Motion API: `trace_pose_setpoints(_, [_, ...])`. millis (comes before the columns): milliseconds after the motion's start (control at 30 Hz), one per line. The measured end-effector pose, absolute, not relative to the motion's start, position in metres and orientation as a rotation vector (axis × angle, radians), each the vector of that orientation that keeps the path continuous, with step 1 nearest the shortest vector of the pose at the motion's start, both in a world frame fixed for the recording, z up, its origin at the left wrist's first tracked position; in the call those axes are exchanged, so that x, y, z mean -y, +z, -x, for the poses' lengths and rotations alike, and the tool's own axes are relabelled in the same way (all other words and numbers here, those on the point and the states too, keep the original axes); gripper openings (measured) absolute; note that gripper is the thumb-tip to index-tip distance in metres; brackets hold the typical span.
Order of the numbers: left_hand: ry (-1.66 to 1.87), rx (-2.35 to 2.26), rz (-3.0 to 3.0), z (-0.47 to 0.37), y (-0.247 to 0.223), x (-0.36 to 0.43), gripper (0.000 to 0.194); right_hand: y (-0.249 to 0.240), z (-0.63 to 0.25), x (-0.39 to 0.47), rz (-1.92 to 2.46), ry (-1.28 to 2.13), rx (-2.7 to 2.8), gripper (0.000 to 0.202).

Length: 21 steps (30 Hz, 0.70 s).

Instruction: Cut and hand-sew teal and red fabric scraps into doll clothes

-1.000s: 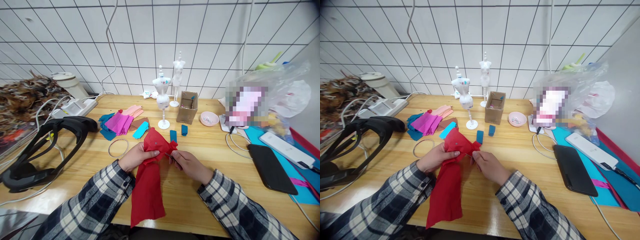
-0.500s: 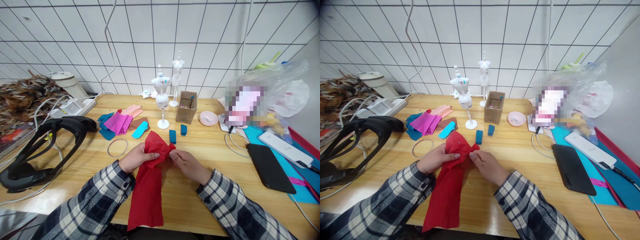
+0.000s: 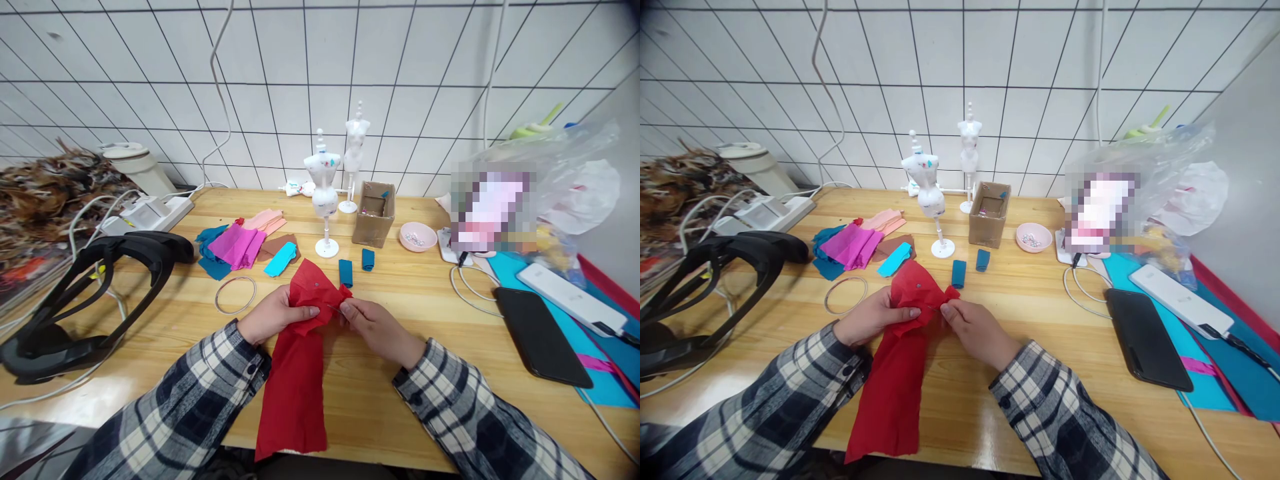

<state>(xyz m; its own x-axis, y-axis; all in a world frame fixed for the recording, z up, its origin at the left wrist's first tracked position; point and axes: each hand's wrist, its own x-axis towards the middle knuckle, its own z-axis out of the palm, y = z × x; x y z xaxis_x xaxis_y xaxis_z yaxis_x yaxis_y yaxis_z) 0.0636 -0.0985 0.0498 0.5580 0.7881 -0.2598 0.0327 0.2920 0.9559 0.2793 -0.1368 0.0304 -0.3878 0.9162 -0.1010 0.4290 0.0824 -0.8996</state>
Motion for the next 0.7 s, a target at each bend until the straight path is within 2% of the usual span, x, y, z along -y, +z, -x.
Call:
trace_pose_setpoints(533, [0.565,-0.854,-1.222,-0.0642,0.0489,0.0972,0.03,0.0331,-0.2761,0.1389,1.312,1.281,1.868,0.046])
trace_pose_setpoints(700, [0.522,-0.818,-1.263,-0.066,0.048,0.0987,0.035,0.0315,-0.2764,0.1389,1.335,1.267,1.876,0.045])
